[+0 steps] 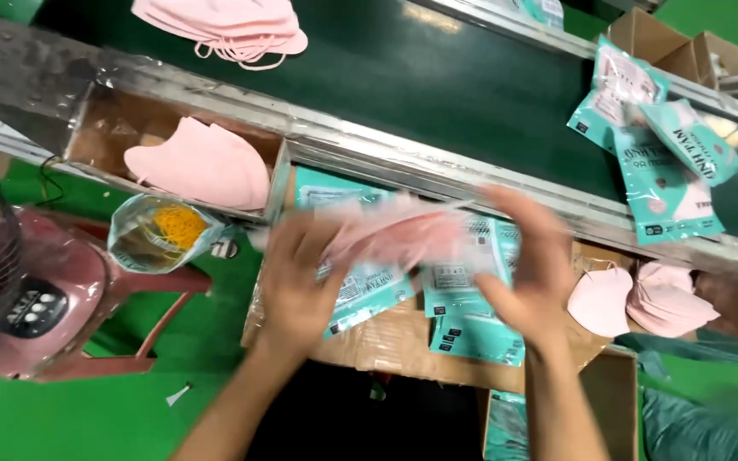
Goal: Packing pink face masks into green plastic bags and bundling them with rubber bands.
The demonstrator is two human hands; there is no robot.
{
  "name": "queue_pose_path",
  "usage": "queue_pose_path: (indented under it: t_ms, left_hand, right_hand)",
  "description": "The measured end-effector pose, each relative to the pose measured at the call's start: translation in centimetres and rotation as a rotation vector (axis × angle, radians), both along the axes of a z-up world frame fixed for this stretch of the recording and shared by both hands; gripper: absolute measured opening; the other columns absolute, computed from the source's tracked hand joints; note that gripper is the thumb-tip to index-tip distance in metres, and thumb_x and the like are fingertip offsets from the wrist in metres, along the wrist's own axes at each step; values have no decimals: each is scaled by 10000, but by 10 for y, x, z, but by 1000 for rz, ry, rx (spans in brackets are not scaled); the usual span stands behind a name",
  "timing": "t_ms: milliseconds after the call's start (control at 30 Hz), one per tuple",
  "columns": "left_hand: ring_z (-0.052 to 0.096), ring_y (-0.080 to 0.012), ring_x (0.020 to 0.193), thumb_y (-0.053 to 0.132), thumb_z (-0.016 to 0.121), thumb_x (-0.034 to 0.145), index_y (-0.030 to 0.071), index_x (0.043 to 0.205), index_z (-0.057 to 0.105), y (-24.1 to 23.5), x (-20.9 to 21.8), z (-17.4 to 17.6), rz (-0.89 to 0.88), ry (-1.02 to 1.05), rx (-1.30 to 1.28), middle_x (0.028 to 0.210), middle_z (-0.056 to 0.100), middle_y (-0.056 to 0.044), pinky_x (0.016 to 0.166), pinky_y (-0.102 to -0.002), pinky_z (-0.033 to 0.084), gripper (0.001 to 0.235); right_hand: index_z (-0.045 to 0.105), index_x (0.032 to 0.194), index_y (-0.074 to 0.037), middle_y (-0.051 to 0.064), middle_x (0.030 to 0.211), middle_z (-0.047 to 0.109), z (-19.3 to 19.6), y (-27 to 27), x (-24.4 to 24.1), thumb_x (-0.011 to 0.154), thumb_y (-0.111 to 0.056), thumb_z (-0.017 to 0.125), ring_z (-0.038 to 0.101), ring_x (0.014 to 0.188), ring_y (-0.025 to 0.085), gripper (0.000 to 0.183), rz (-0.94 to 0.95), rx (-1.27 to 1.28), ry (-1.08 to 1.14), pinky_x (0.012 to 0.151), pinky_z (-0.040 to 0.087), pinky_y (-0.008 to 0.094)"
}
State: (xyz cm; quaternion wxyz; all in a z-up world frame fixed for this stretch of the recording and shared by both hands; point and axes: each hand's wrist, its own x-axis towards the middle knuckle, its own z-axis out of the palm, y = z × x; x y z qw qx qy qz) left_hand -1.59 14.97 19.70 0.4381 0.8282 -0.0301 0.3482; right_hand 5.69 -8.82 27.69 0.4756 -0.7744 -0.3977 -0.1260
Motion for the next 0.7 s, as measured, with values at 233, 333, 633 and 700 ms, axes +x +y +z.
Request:
queue_pose_path:
  t_ms: [233, 333, 633, 700]
  left_hand:
    - [574, -395, 1236, 133, 835, 724, 16, 1347, 521, -35, -63, -74, -250, 213, -144, 1297, 616, -193, 1073, -480, 443, 707]
    - [501, -433, 1251, 185, 913, 638, -6, 1478, 336, -38, -65, -88, -226, 277, -77, 1357, 546, -234, 1055, -497, 405, 1037]
    - [619, -273, 1306, 335, 865, 740, 66, 1628, 217, -43, -71, -90, -348, 664, -489, 1413, 599, -136, 1087, -395, 516, 1132]
    - [472, -336, 1381, 288, 929, 670, 9, 1580, 150, -45, -70, -83, -340, 493, -359, 1515, 448, -199, 1101, -434, 446, 1230]
  right_hand:
    - [307, 1534, -23, 246, 1498, 442, -154, -9, -88, 633, -121, 913, 433, 1404, 338, 1090, -127, -150, 328, 1139, 367, 491]
    - [234, 1655, -91, 158, 1355, 628, -172, -4, -94, 750, -153, 804, 645, 1235, 263, 1072, -212, -30, 785, 1068, 540, 402]
    - [-45, 1603, -82, 183, 1538, 388, -157, -4, -89, 695, -80, 893, 586, 1255, 282, 1305, 32, 169, 617, 1028, 525, 401]
    - [-20, 1659, -86, 194, 1510, 514, -166, -8, -92, 742, -71, 890, 614, 1293, 295, 1292, 17, 69, 551, 1088, 523, 398]
